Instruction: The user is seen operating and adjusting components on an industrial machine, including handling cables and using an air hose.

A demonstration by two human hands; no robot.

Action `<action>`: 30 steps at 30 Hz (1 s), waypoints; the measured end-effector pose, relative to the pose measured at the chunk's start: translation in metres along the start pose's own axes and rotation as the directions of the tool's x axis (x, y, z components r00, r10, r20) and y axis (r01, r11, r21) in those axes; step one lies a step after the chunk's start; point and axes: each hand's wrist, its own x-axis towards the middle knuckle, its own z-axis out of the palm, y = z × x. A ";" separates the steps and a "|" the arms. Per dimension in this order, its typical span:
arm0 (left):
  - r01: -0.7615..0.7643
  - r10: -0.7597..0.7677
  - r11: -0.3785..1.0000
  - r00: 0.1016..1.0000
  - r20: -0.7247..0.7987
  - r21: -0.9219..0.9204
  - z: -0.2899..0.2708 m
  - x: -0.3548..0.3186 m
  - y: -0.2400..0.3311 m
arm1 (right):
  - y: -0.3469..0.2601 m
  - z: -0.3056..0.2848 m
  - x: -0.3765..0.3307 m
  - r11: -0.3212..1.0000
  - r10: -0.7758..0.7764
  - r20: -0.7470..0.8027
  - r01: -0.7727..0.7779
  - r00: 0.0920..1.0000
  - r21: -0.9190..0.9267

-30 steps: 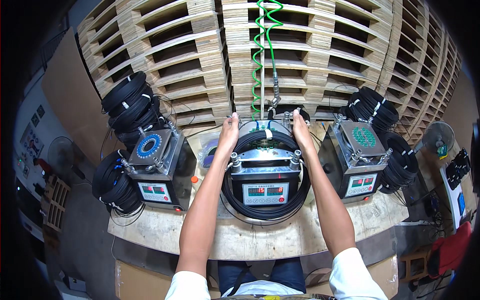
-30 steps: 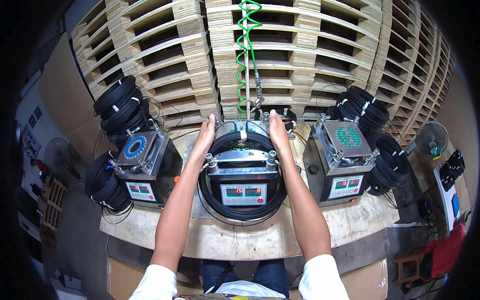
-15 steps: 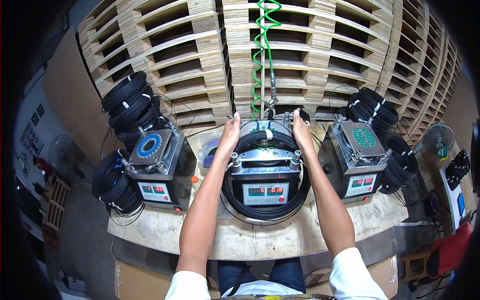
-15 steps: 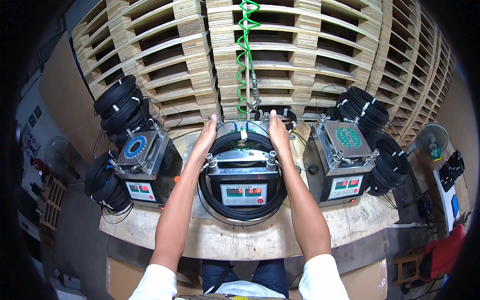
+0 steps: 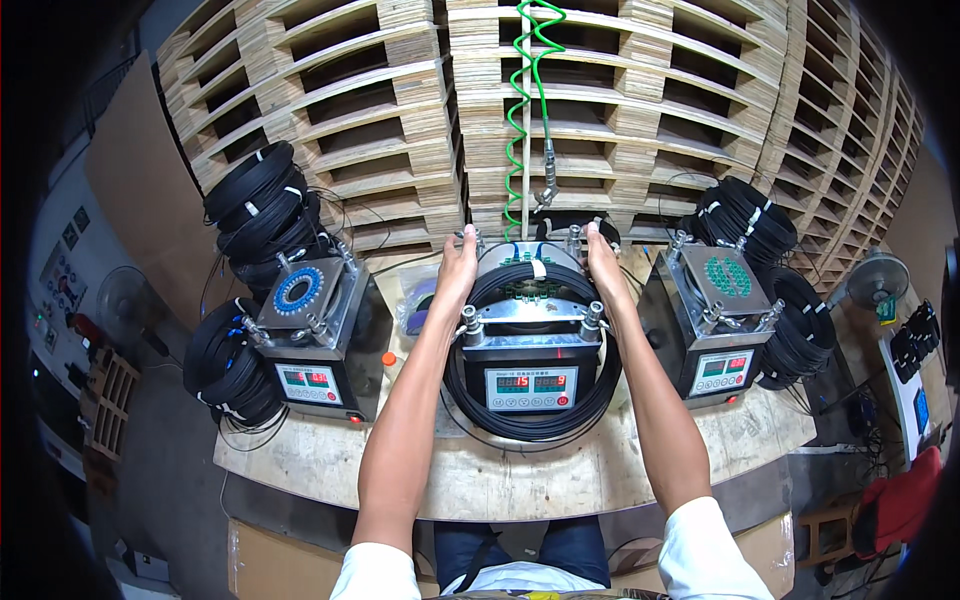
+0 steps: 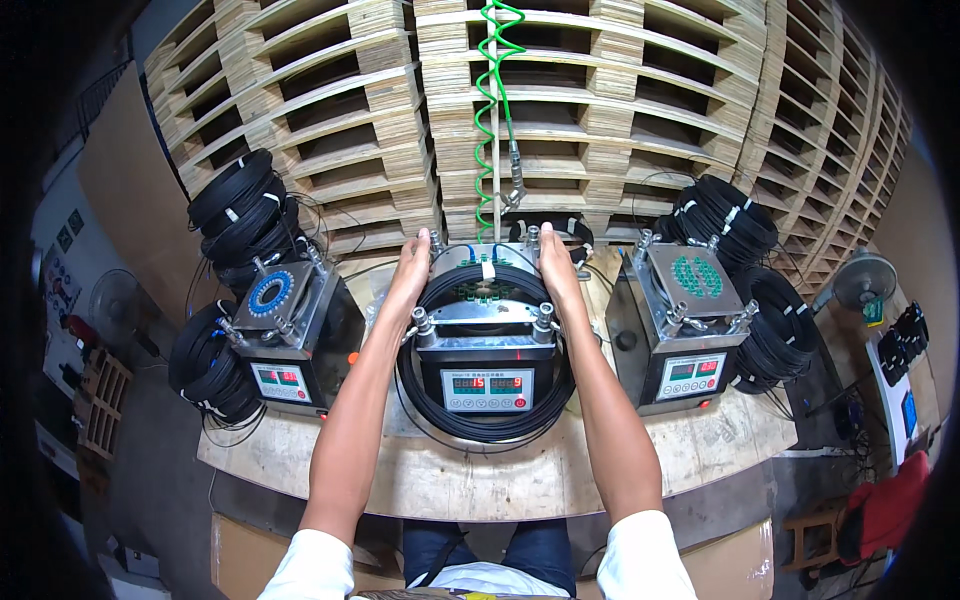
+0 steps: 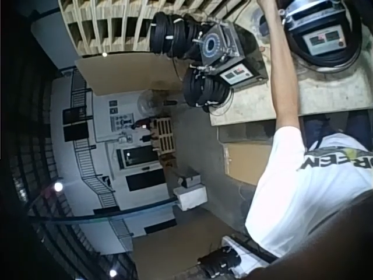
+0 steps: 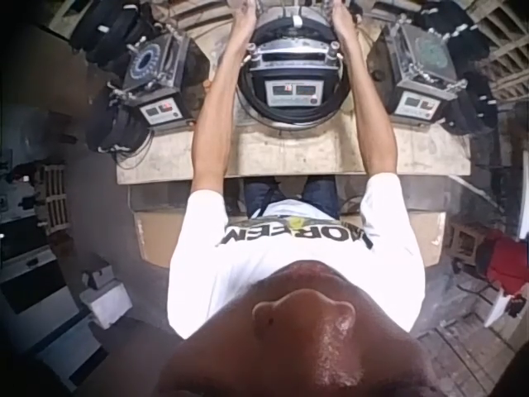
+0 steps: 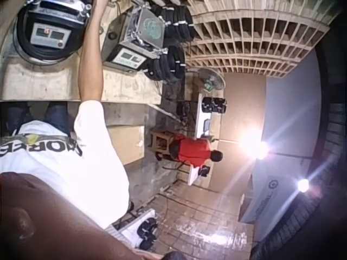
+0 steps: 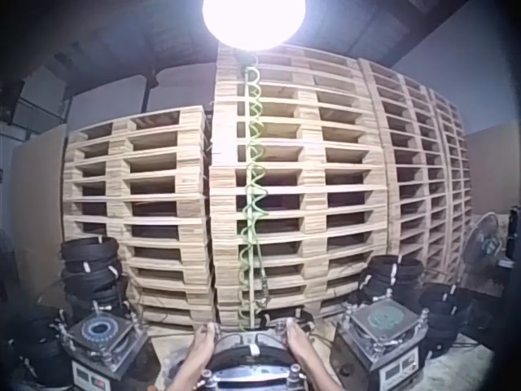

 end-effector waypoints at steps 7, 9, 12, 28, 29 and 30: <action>-0.059 0.063 0.998 0.990 0.126 -0.031 0.001 -0.011 0.009 | 0.008 -0.006 0.008 0.974 0.028 -0.052 -0.039 0.998 -0.221; -0.051 0.054 0.998 0.993 0.101 -0.032 -0.002 -0.011 0.008 | 0.009 -0.001 0.009 0.968 0.082 -0.038 -0.088 0.996 -0.234; -0.055 0.061 0.997 0.992 0.111 -0.056 0.014 0.001 0.004 | 0.028 -0.016 0.023 0.984 -0.074 -0.087 0.059 0.993 -0.166; -0.002 0.021 0.993 0.987 0.160 -0.117 0.009 0.005 -0.002 | 0.015 -0.014 0.013 0.981 -0.072 -0.115 0.050 0.991 -0.187; -0.029 0.050 0.992 0.983 0.177 -0.120 0.008 0.002 -0.001 | 0.016 -0.013 0.013 0.973 -0.045 -0.114 0.018 0.992 -0.231; -0.028 0.049 0.993 0.983 0.179 -0.119 0.008 0.001 0.001 | 0.018 -0.014 0.013 0.973 -0.043 -0.115 0.016 0.992 -0.231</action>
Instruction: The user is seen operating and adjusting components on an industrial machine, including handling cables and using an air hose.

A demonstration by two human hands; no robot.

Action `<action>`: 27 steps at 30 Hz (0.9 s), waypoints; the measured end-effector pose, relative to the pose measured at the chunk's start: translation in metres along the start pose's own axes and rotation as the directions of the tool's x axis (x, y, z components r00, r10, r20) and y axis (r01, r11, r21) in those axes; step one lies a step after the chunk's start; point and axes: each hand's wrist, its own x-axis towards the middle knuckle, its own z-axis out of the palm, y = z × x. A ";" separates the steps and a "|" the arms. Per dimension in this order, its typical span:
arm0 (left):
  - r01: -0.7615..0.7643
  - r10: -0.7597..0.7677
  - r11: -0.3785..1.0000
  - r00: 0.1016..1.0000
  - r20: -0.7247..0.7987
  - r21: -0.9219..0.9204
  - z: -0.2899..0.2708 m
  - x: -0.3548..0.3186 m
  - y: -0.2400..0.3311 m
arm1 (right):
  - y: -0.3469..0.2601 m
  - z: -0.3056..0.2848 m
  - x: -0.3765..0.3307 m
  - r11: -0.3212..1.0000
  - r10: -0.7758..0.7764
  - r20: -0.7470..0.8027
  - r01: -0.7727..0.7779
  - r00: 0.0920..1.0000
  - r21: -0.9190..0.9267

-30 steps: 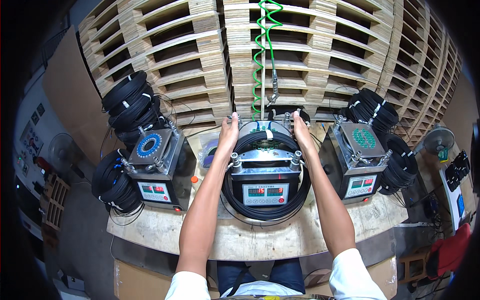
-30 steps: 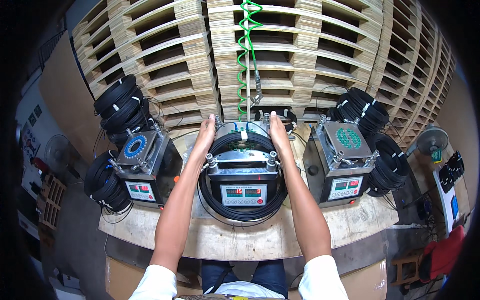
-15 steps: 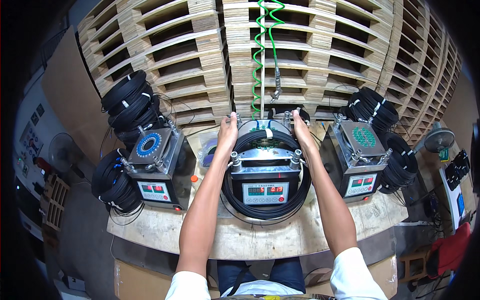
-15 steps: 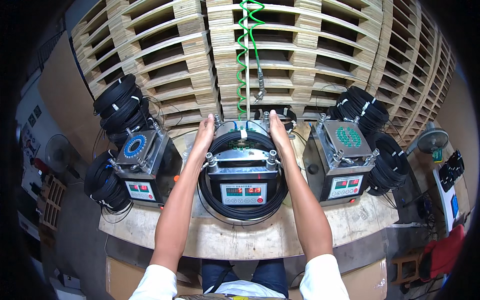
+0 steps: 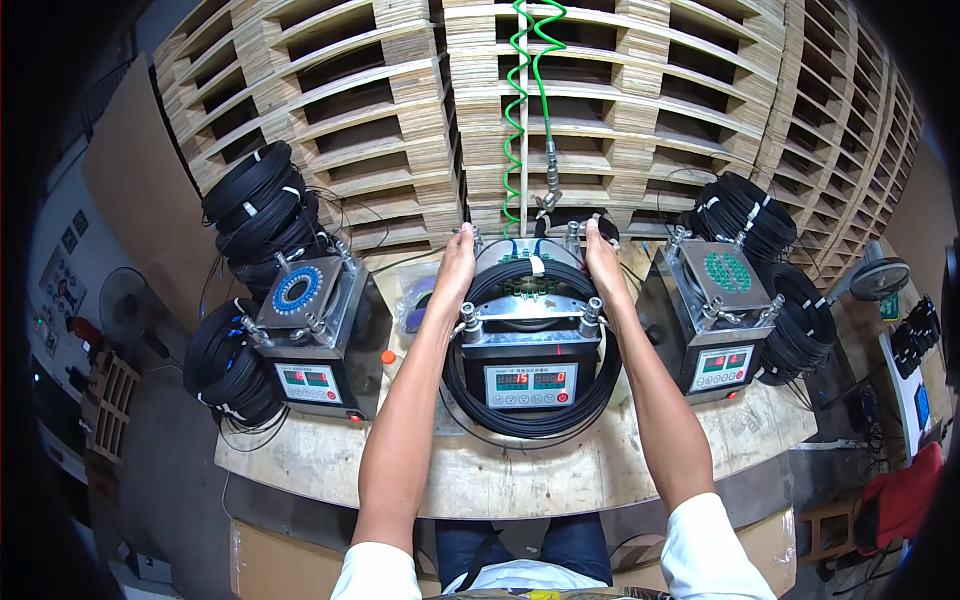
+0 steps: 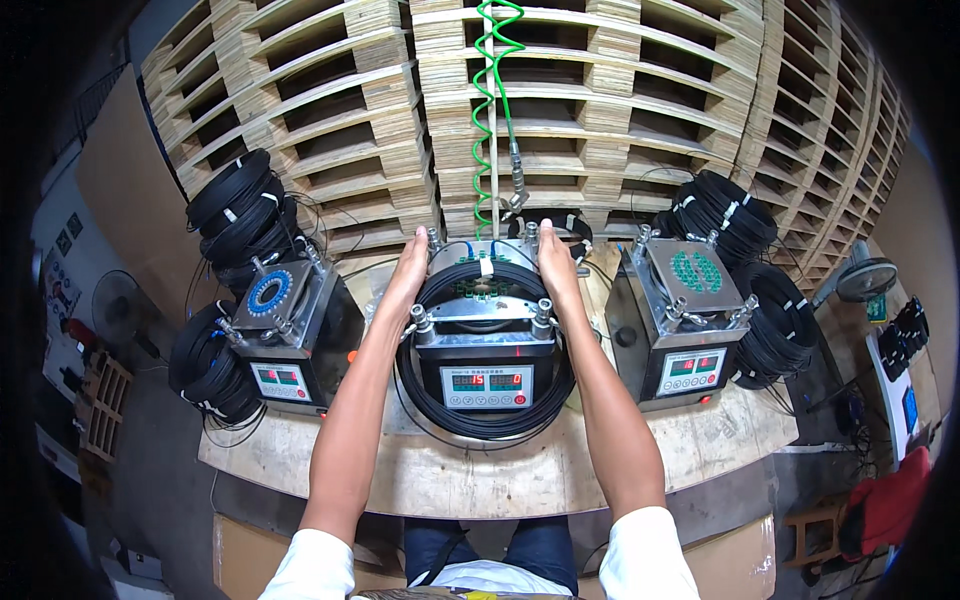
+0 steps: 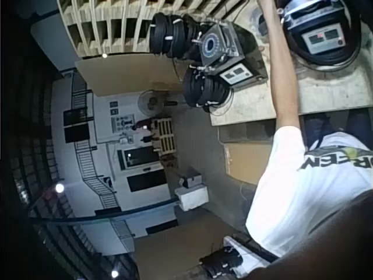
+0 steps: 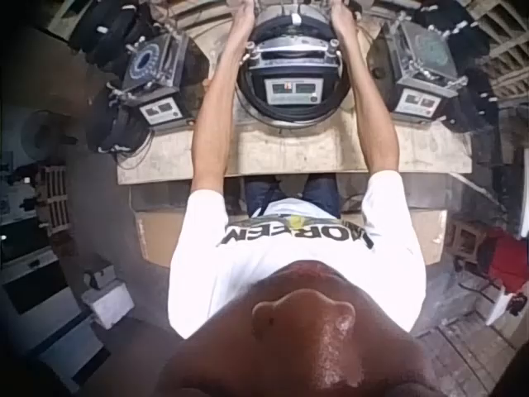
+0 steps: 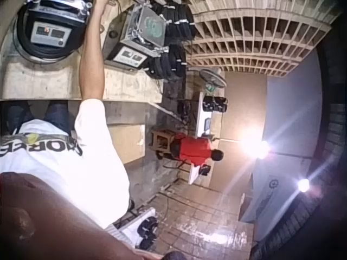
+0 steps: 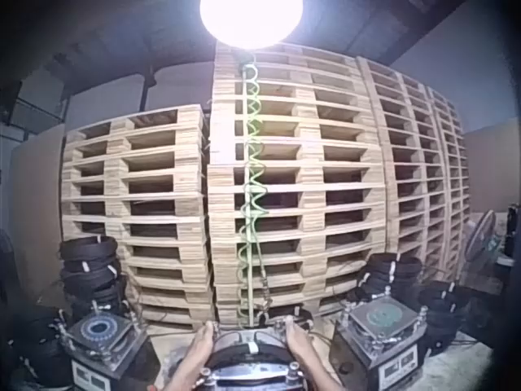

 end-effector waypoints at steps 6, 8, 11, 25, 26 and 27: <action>0.057 -0.055 0.998 0.997 -0.058 0.025 -0.006 0.010 -0.009 | -0.012 0.003 -0.010 0.968 -0.044 0.053 0.030 0.998 0.247; 0.068 -0.062 0.997 0.990 -0.126 0.045 -0.003 0.010 -0.010 | -0.016 -0.002 -0.013 0.946 0.074 0.112 -0.105 0.991 0.308; 0.061 -0.055 0.997 0.991 -0.121 0.053 -0.003 0.008 -0.010 | -0.020 -0.002 -0.017 0.940 0.086 0.072 -0.105 0.994 0.324; 0.026 -0.022 0.998 0.997 -0.070 0.062 -0.014 -0.003 0.000 | -0.013 0.013 -0.011 0.986 -0.116 0.005 0.114 0.993 0.125; 0.074 -0.070 0.995 0.996 -0.057 0.070 -0.016 0.001 -0.003 | -0.023 0.008 -0.019 0.977 -0.046 0.040 0.036 0.998 0.212; 0.074 -0.070 0.995 0.996 -0.057 0.069 -0.017 0.005 -0.008 | -0.025 0.009 -0.021 0.977 -0.046 0.041 0.037 0.998 0.211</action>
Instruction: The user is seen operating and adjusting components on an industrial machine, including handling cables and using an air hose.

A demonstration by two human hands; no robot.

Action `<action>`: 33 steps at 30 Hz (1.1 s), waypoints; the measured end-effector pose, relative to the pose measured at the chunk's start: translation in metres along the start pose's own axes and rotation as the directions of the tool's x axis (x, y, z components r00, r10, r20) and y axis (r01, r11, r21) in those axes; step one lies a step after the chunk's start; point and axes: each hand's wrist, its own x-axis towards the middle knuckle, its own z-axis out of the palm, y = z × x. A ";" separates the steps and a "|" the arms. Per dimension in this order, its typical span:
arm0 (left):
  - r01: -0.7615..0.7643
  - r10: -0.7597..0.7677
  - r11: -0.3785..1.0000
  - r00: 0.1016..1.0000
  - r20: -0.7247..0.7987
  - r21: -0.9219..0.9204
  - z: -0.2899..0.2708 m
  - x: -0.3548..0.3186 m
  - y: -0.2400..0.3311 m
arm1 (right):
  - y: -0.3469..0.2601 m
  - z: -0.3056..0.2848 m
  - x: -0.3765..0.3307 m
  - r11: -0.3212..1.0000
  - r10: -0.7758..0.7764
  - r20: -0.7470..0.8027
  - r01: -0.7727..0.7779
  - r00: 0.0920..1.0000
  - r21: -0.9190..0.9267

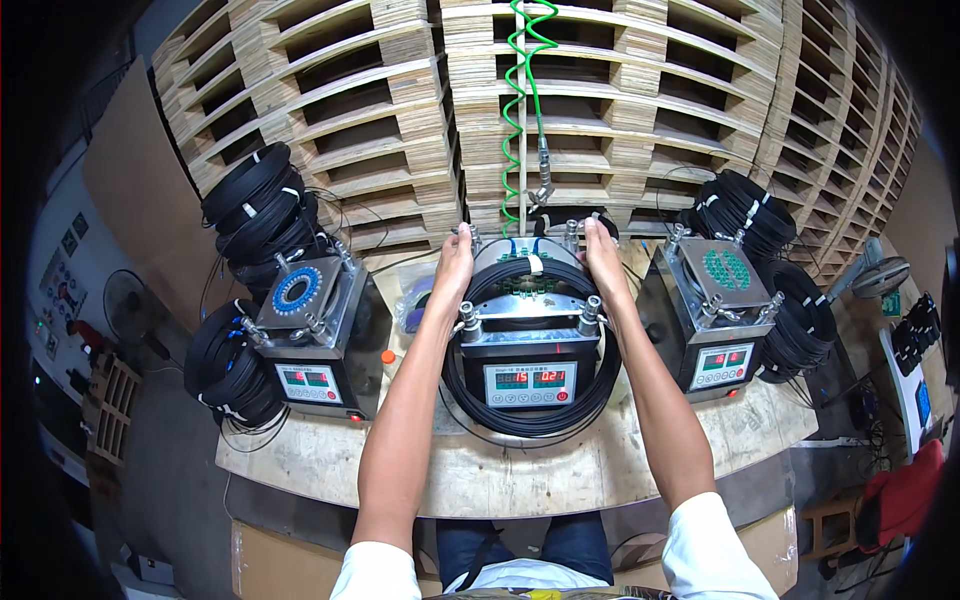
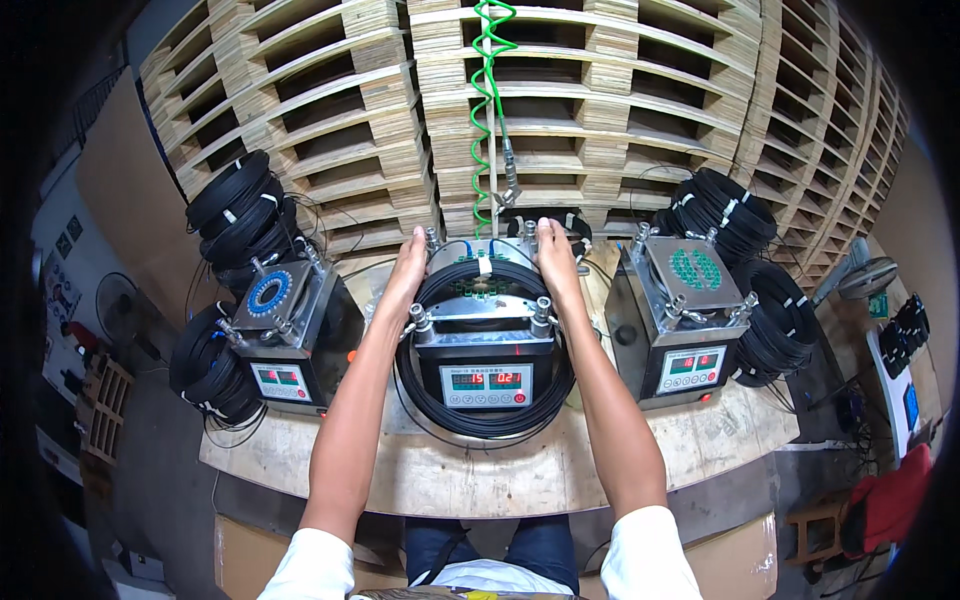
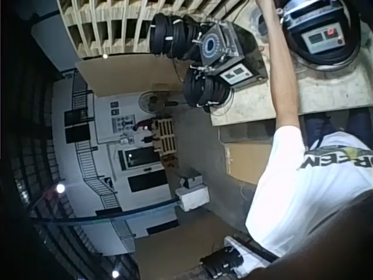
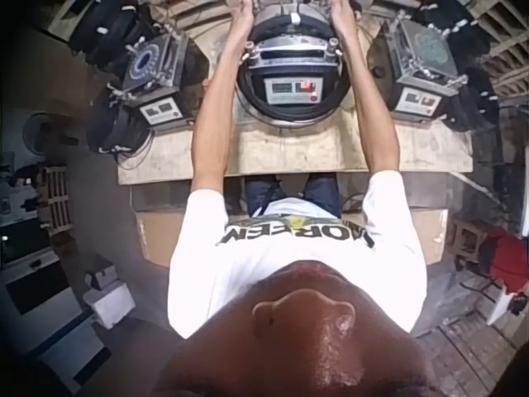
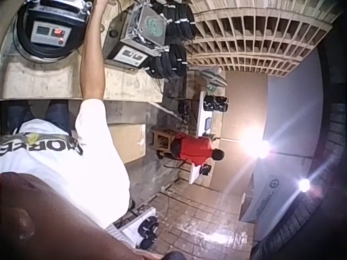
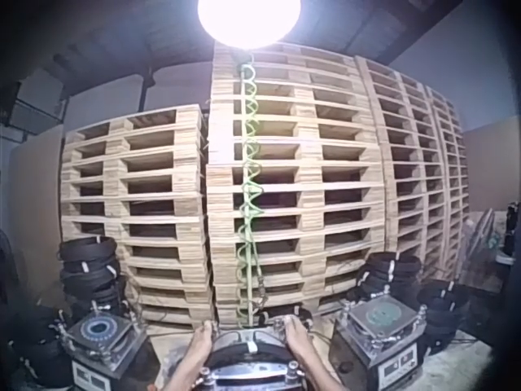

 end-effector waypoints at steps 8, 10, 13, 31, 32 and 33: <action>-0.079 0.082 0.996 0.989 -0.121 0.029 0.017 0.011 -0.008 | -0.003 -0.012 -0.001 0.994 0.061 -0.060 -0.056 0.996 0.089; -0.046 0.045 0.999 0.997 -0.064 -0.010 0.015 0.005 -0.002 | 0.000 -0.013 0.002 0.997 0.073 -0.066 -0.073 0.995 -0.006; -0.032 0.033 0.998 0.999 0.022 -0.053 0.011 -0.006 0.008 | 0.005 -0.011 0.010 0.986 0.065 -0.066 -0.075 0.996 -0.150; -0.014 0.005 0.995 0.996 -0.086 -0.101 0.018 0.003 0.001 | 0.007 -0.009 0.009 0.999 0.019 -0.015 -0.020 1.000 -0.044; -0.014 0.010 0.997 0.998 -0.060 -0.072 0.019 0.005 0.002 | 0.011 -0.012 0.013 0.995 -0.016 -0.056 0.011 0.998 -0.099; -0.017 0.013 0.997 0.998 -0.057 -0.074 0.020 0.006 0.002 | 0.015 -0.016 0.018 0.995 -0.019 -0.059 0.013 0.998 -0.101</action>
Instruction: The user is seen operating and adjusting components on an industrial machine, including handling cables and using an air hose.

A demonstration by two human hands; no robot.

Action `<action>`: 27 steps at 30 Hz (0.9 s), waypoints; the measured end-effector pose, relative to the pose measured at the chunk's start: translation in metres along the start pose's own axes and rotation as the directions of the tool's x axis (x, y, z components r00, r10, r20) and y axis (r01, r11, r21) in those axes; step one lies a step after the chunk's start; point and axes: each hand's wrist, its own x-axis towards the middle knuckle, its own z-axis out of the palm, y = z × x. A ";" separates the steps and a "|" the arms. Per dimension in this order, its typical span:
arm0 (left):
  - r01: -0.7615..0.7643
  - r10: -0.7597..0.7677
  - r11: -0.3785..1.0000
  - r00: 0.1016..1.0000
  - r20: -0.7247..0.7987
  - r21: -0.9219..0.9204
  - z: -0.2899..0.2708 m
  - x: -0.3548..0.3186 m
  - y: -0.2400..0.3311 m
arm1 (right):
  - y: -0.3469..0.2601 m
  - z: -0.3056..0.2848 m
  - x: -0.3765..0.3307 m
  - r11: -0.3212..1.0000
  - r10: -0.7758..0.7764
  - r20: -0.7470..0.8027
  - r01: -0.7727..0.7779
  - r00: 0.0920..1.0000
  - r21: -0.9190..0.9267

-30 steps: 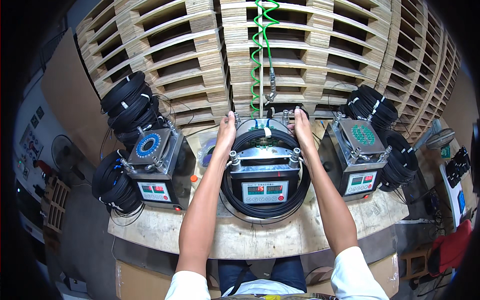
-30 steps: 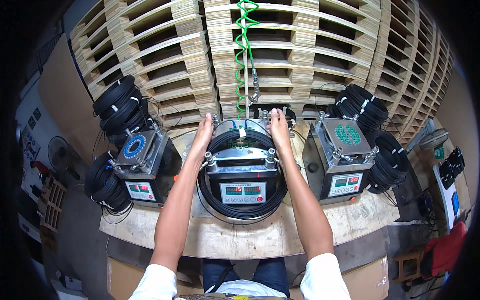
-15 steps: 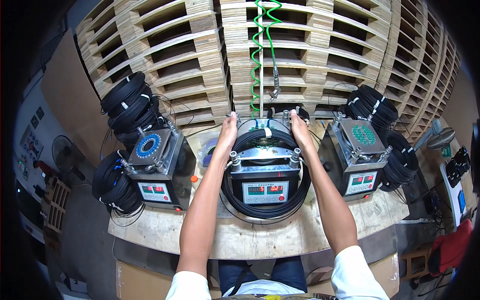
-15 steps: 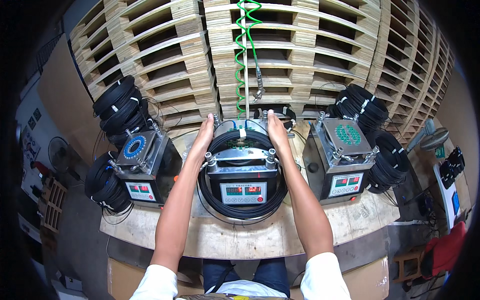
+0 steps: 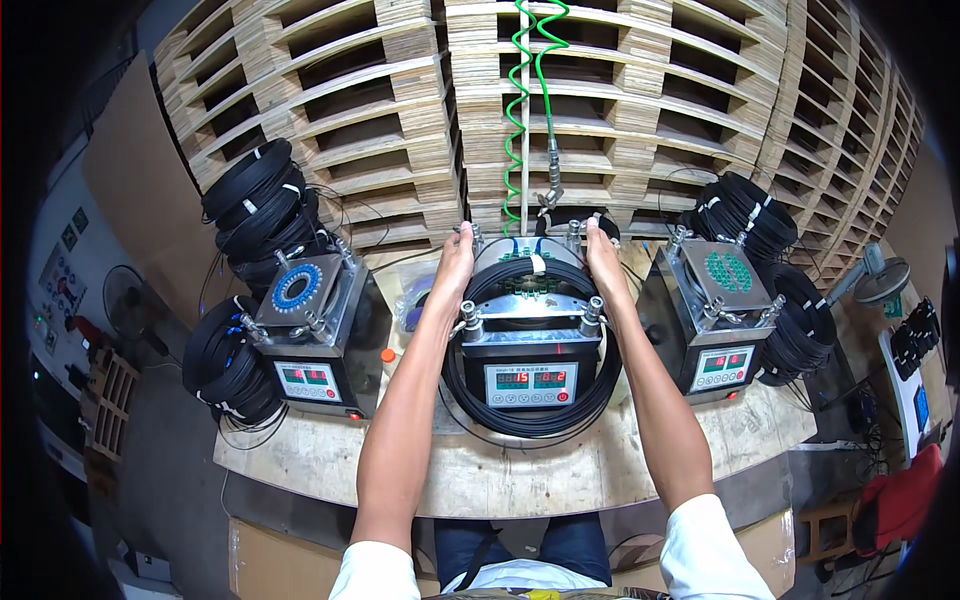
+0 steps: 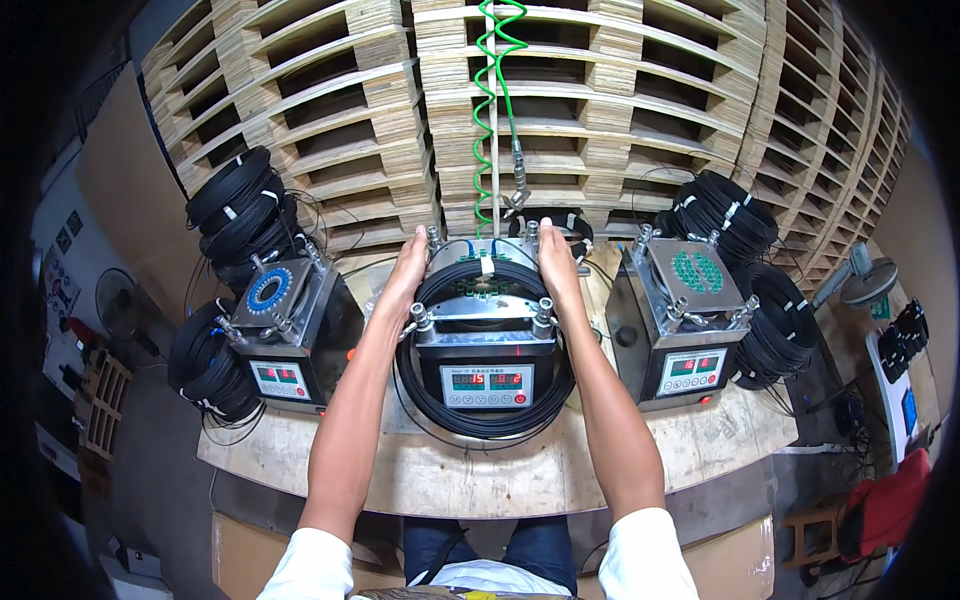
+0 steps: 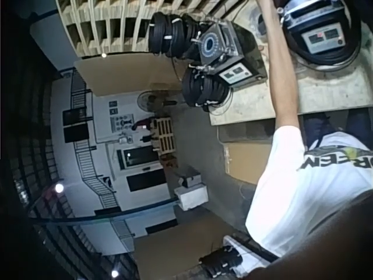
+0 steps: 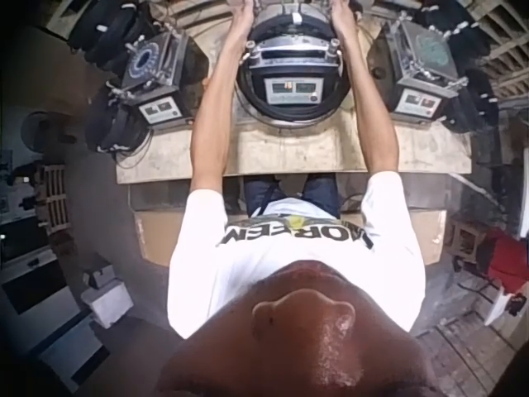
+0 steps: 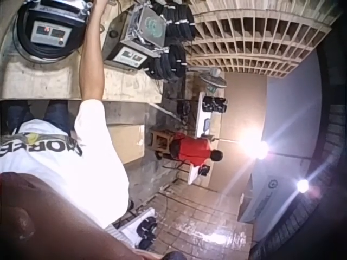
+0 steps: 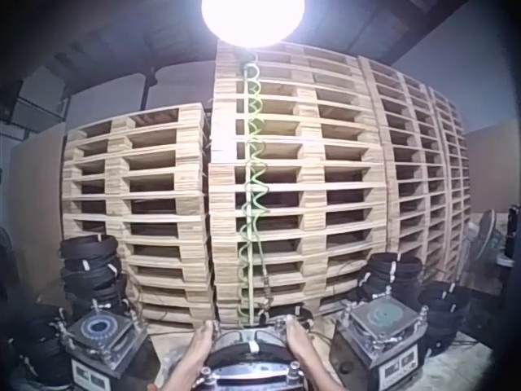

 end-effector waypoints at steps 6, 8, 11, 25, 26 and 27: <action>0.001 -0.001 1.000 0.996 0.086 0.003 -0.012 -0.006 0.000 | -0.005 0.009 -0.006 0.997 0.063 0.123 -0.057 0.990 -0.055; 0.017 -0.018 1.000 0.997 0.079 0.010 -0.001 -0.005 0.003 | 0.006 0.006 -0.001 0.999 -0.045 0.058 0.043 0.997 0.028; 0.017 -0.017 1.000 0.999 0.044 0.002 -0.006 -0.002 -0.001 | -0.005 0.002 -0.006 0.994 0.066 0.131 -0.077 0.989 0.082; 0.045 -0.046 0.999 0.998 0.046 0.029 -0.008 -0.016 0.011 | -0.011 0.006 -0.011 0.997 0.067 0.112 -0.072 0.991 0.040; 0.069 -0.070 0.997 0.996 0.061 0.021 -0.010 -0.019 0.013 | -0.010 0.008 -0.011 0.995 0.080 0.133 -0.086 0.988 0.047; 0.069 -0.070 0.997 0.996 0.057 0.022 -0.011 -0.021 0.014 | -0.005 0.012 -0.007 0.995 0.078 0.137 -0.086 0.988 0.049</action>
